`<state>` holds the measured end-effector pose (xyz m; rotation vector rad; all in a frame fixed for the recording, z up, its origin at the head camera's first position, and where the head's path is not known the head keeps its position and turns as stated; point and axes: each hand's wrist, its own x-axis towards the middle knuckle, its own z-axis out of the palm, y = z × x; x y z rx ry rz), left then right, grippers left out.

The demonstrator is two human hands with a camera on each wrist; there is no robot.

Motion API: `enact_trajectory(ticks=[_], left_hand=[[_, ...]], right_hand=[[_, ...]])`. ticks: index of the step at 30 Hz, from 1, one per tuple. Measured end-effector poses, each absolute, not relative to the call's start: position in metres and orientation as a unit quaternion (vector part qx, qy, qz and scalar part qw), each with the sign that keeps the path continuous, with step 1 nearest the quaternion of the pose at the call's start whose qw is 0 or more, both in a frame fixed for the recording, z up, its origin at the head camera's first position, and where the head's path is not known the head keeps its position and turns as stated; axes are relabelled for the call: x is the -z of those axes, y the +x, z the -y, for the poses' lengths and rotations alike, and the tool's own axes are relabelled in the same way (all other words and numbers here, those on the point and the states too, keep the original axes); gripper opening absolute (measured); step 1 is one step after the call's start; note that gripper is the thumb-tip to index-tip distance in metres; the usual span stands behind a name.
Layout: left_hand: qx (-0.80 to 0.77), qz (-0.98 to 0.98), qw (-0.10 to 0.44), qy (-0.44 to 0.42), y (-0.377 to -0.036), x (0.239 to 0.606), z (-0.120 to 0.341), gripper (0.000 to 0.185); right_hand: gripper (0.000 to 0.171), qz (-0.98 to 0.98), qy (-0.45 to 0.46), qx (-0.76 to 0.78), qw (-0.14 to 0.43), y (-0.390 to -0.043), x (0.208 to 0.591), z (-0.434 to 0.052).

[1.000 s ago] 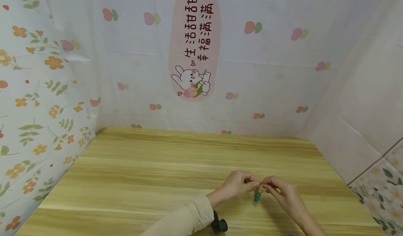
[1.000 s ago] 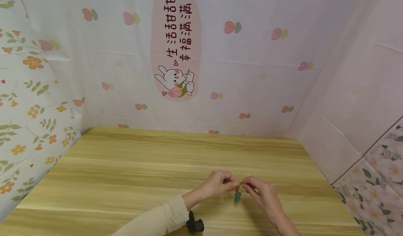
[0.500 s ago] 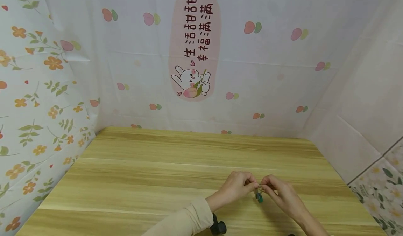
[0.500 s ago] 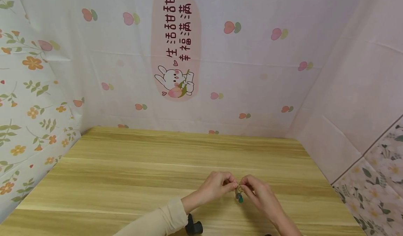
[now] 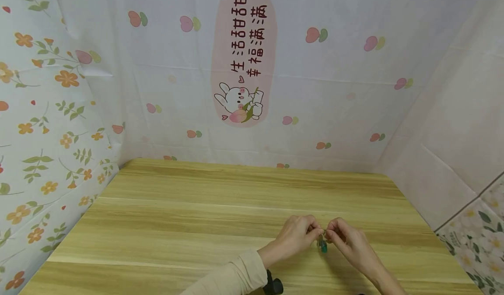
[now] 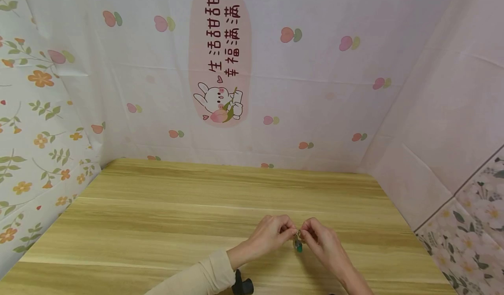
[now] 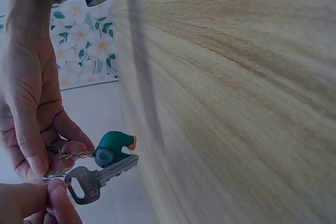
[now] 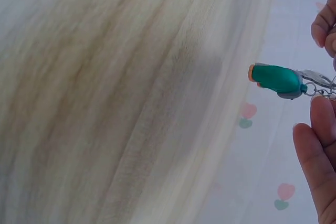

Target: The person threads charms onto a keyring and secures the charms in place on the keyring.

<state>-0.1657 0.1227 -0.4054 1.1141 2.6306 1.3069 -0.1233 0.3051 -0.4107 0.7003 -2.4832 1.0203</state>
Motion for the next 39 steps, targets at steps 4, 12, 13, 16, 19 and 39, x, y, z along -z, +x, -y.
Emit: enact_trajectory(ticks=[4,12,13,16,19,39], left_hand=[[-0.422,-0.835,0.001,0.353,-0.166,0.405,-0.122,0.012],[-0.431,-0.830,-0.009,0.355,-0.168,0.406,-0.121,0.012],[-0.432,-0.829,-0.012,0.356,-0.168,0.406,-0.121,0.012],[-0.437,-0.826,-0.019,0.356,-0.168,0.407,-0.122,0.011],[-0.445,-0.823,-0.015,0.353,-0.168,0.408,-0.121,0.010],[-0.469,-0.802,0.000,0.371,-0.168,0.414,-0.117,0.011]], right_hand=[[0.009,0.876,0.233,-0.388,0.170,-0.123,0.410,-0.304],[0.003,0.864,0.197,-0.433,0.164,-0.123,0.412,-0.301],[0.004,0.862,0.187,-0.445,0.154,-0.123,0.412,-0.300],[0.007,0.848,0.154,-0.496,0.107,-0.122,0.411,-0.300],[0.018,0.823,0.132,-0.549,0.051,-0.121,0.410,-0.301],[0.028,0.828,0.025,-0.560,0.016,-0.117,0.408,-0.294]])
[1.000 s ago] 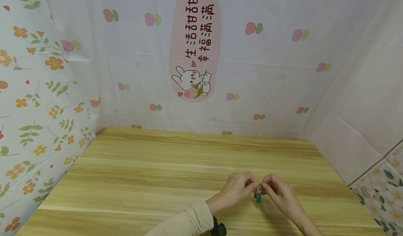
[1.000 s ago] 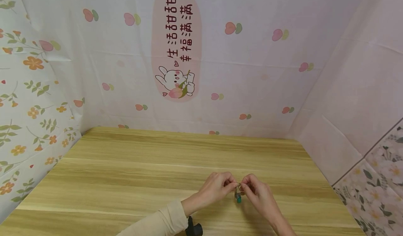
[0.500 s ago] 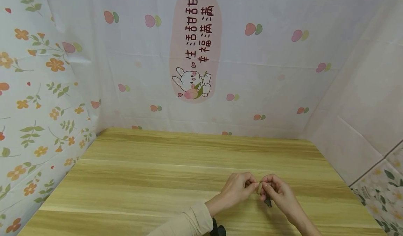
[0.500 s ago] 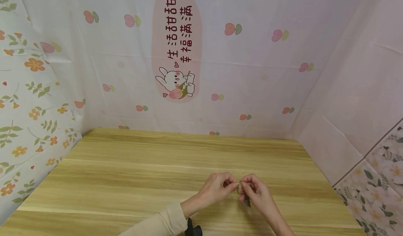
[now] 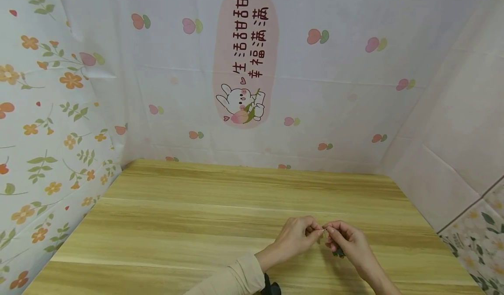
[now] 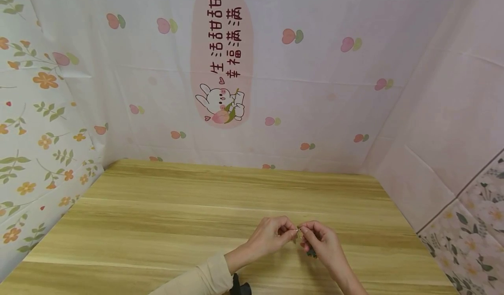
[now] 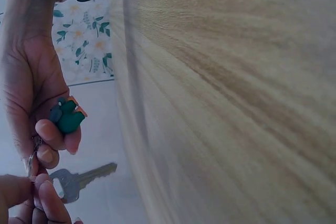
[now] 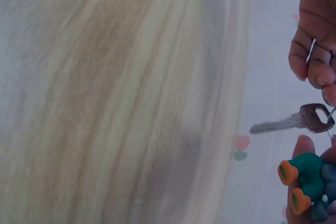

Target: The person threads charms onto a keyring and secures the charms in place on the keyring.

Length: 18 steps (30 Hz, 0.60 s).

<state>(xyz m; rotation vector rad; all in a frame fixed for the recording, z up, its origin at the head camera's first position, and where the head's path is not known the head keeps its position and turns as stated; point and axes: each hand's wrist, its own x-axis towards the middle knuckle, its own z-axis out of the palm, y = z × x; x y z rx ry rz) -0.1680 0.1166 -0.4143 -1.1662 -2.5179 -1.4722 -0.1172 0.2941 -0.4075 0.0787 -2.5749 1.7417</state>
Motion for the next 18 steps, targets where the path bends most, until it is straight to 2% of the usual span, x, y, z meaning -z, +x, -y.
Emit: enact_trajectory(ticks=[7,18], left_hand=[[0.455,0.808,0.002,-0.373,-0.1684,0.4109,-0.1159,0.010],[0.467,0.798,0.026,-0.381,-0.1666,0.4114,-0.1167,0.011]], right_hand=[[0.016,0.853,0.081,-0.511,0.071,-0.1168,0.4088,-0.2903],[0.024,0.843,0.024,-0.536,0.040,-0.1159,0.4059,-0.2908]])
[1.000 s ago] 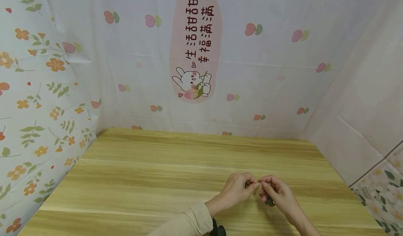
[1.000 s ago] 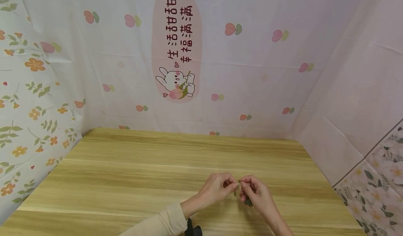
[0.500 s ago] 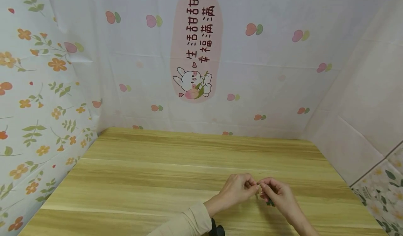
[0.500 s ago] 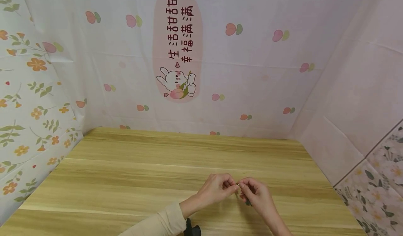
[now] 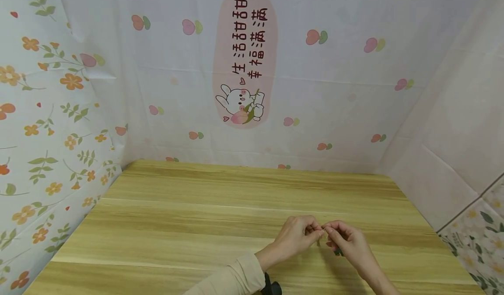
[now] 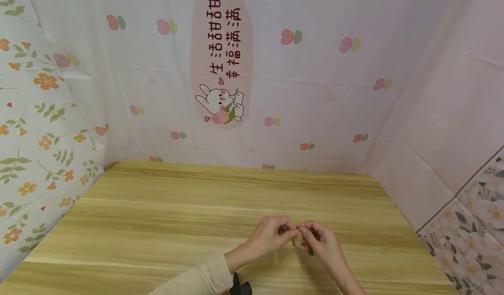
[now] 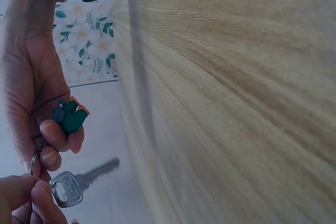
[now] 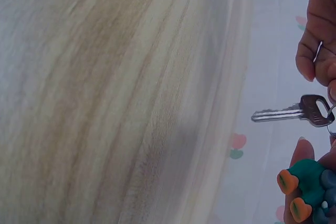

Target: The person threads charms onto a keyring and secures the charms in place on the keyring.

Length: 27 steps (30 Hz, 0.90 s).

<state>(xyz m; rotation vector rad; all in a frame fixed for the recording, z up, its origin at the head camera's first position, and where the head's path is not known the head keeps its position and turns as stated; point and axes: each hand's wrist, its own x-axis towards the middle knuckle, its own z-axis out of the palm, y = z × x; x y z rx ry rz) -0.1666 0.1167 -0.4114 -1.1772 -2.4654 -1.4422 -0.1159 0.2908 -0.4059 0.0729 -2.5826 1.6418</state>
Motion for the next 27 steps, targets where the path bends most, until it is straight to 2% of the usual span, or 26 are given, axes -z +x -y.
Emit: enact_trajectory(ticks=[4,12,16,23,27], left_hand=[[0.461,0.802,0.026,-0.380,-0.1664,0.4103,-0.1164,0.010],[0.447,0.815,0.010,-0.370,-0.1659,0.4082,-0.1154,0.015],[0.452,0.812,0.013,-0.370,-0.1656,0.4089,-0.1158,0.011],[0.455,0.805,0.043,-0.378,-0.1646,0.4097,-0.1160,0.011],[0.450,0.805,0.049,-0.383,-0.1643,0.4099,-0.1152,0.011]], right_hand=[[0.021,0.848,0.037,-0.527,0.046,-0.1164,0.4057,-0.2916],[0.011,0.863,0.125,-0.480,0.099,-0.1156,0.4107,-0.2911],[0.012,0.863,0.110,-0.484,0.094,-0.1164,0.4099,-0.2904],[0.019,0.858,0.031,-0.511,0.055,-0.1176,0.4053,-0.2895],[0.017,0.859,0.044,-0.507,0.063,-0.1170,0.4051,-0.2893]])
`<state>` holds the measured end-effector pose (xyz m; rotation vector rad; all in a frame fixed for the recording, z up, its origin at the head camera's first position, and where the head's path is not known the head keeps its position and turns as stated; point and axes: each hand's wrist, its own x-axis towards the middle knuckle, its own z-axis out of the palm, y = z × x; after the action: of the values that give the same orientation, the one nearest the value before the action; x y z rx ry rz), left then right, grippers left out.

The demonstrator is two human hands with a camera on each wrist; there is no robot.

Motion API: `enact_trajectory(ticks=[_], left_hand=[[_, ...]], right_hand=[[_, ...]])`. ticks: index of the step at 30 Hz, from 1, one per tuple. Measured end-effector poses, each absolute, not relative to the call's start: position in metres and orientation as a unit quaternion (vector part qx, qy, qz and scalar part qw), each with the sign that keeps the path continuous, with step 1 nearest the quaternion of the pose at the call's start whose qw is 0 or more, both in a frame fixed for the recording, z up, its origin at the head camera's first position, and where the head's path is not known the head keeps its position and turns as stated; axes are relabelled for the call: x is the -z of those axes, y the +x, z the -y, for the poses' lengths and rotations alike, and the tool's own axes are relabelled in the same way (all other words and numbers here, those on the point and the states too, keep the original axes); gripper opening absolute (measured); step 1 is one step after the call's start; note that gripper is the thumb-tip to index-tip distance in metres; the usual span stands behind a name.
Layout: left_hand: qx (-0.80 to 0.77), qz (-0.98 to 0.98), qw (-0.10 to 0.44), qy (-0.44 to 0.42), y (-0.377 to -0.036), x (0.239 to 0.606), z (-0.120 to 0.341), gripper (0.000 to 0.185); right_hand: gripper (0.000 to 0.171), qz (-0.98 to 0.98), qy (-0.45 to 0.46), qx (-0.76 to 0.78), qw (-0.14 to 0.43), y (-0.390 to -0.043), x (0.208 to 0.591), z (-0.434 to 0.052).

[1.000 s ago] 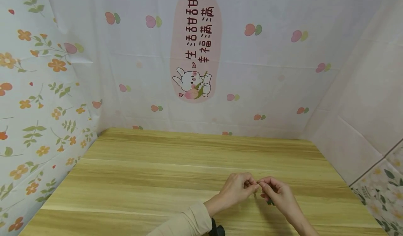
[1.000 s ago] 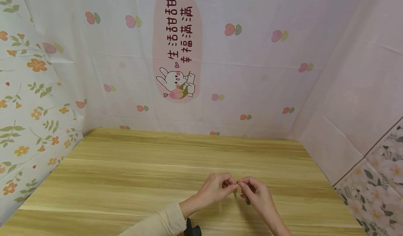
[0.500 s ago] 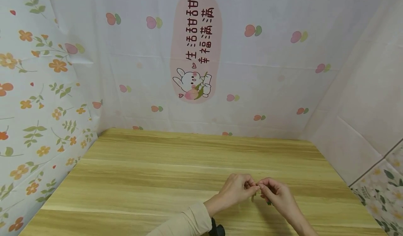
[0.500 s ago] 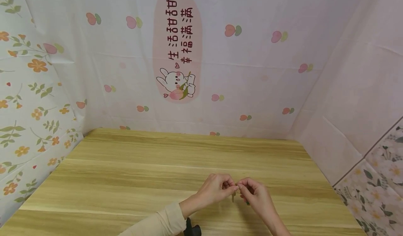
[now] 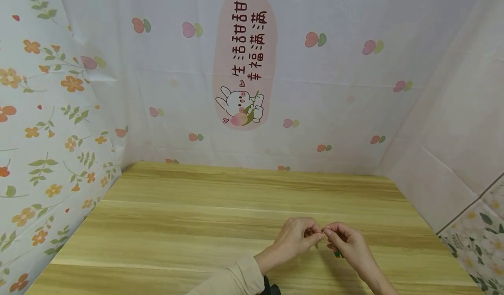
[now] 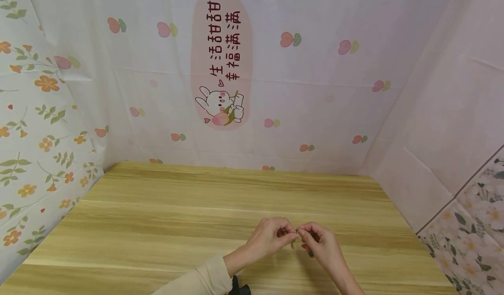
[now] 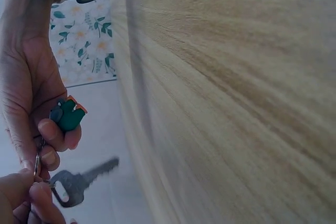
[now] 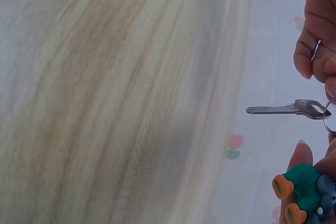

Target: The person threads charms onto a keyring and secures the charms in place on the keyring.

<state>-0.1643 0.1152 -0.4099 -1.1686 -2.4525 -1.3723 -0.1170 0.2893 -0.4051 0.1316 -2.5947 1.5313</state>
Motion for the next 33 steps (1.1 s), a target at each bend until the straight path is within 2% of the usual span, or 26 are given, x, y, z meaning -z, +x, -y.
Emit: enact_trajectory(ticks=[4,9,18,27,33], left_hand=[[0.430,0.815,0.036,-0.386,-0.164,0.409,-0.113,0.011],[0.422,0.825,0.016,-0.377,-0.164,0.408,-0.111,0.012],[0.438,0.818,0.031,-0.370,-0.163,0.408,-0.108,0.007],[0.450,0.805,0.058,-0.383,-0.163,0.410,-0.105,0.009],[0.438,0.805,0.061,-0.395,-0.162,0.409,-0.101,0.009]], right_hand=[[0.007,0.869,0.117,-0.467,0.116,-0.116,0.408,-0.287],[0.011,0.871,0.163,-0.432,0.165,-0.117,0.411,-0.283],[0.006,0.876,0.116,-0.448,0.134,-0.118,0.408,-0.279],[0.014,0.864,0.068,-0.492,0.083,-0.119,0.404,-0.277],[0.008,0.867,0.108,-0.473,0.113,-0.117,0.405,-0.275]])
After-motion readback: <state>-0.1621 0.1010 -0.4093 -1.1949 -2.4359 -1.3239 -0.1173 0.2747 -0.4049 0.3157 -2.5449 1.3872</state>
